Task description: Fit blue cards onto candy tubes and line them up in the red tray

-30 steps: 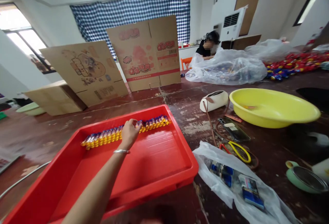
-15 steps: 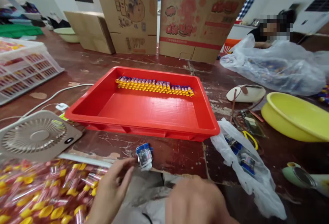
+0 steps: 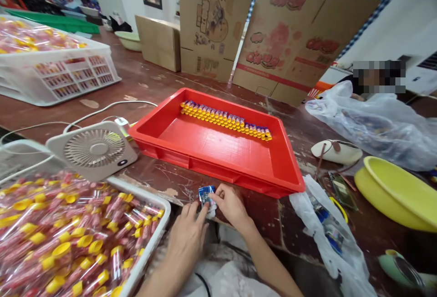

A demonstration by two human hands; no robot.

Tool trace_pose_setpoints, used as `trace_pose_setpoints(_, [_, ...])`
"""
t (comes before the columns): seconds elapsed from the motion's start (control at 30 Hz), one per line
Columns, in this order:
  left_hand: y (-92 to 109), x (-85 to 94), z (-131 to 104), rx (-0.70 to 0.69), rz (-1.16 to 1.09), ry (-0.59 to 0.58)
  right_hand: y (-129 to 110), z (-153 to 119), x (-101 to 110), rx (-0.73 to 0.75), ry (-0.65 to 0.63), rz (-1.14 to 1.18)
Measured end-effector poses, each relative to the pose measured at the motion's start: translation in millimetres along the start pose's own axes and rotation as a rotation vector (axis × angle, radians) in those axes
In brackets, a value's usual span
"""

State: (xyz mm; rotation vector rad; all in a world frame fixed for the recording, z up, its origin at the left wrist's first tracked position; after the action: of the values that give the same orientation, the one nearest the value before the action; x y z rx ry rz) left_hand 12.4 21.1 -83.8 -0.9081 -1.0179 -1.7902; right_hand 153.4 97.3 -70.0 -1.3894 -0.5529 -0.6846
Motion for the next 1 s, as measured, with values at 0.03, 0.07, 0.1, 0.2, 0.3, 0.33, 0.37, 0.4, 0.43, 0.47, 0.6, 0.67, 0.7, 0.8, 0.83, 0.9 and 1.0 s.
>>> trace_pose_setpoints(0.03, [1,0.3,0,0.003,0.004,-0.006,2,0,-2,0.001,0.001,0.056])
trace_pose_setpoints(0.07, [1,0.6,1,0.008,0.008,-0.013,3,0,-3,0.003,-0.002,0.115])
trace_pose_setpoints(0.1, [2,1.1,1,0.015,0.011,-0.023,5,0,-4,0.004,-0.007,0.169])
trace_pose_setpoints(0.2, [4,2.8,3,0.027,0.027,-0.063,13,0,-4,-0.002,0.003,0.272])
trace_pose_setpoints(0.3, [5,4.0,3,0.035,0.044,-0.094,18,0,-3,0.008,0.036,0.339])
trace_pose_setpoints(0.33, [5,4.1,3,0.037,0.043,-0.096,19,1,-3,0.001,0.036,0.370])
trace_pose_setpoints(0.37, [6,4.1,3,0.040,0.040,-0.091,20,1,-3,-0.015,0.030,0.404])
trace_pose_setpoints(0.4, [6,4.0,2,0.045,0.035,-0.083,22,1,-4,-0.044,0.024,0.435])
trace_pose_setpoints(0.43, [7,3.7,1,0.050,0.028,-0.074,24,1,-5,-0.079,0.028,0.458])
trace_pose_setpoints(0.47, [7,3.2,0,0.054,0.021,-0.066,25,1,-6,-0.117,0.041,0.470])
trace_pose_setpoints(0.6, [8,1.5,-3,0.055,0.010,-0.064,27,2,-6,-0.211,0.069,0.464])
trace_pose_setpoints(0.67, [8,2.2,-2,0.052,0.010,-0.071,24,3,-6,-0.189,0.025,0.472])
trace_pose_setpoints(0.7, [8,3.0,-2,0.054,0.010,-0.076,21,3,-6,-0.167,0.000,0.477])
trace_pose_setpoints(0.8, [9,6.6,2,0.067,-0.019,-0.106,15,3,-4,-0.094,-0.051,0.485])
trace_pose_setpoints(0.83, [11,8.1,3,0.070,-0.036,-0.120,14,2,-3,-0.080,-0.057,0.487])
trace_pose_setpoints(0.9, [16,12.0,4,0.074,-0.068,-0.146,15,0,-1,-0.071,-0.059,0.498])
trace_pose_setpoints(1.0, [19,22.1,7,0.090,-0.092,-0.177,26,-1,1,-0.135,-0.002,0.539])
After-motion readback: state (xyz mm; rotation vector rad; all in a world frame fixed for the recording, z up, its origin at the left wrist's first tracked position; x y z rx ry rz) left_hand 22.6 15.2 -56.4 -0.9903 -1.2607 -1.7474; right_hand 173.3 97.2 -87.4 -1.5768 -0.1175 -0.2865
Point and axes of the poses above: each hand's wrist, its own z-axis towards the middle knuckle, its own x-axis out of the back of the hand, y = z × x, the point moved 4 cm from there along z, towards the middle knuckle, and after that the axes turned 12 degrees about y, right-handed, at the moved point
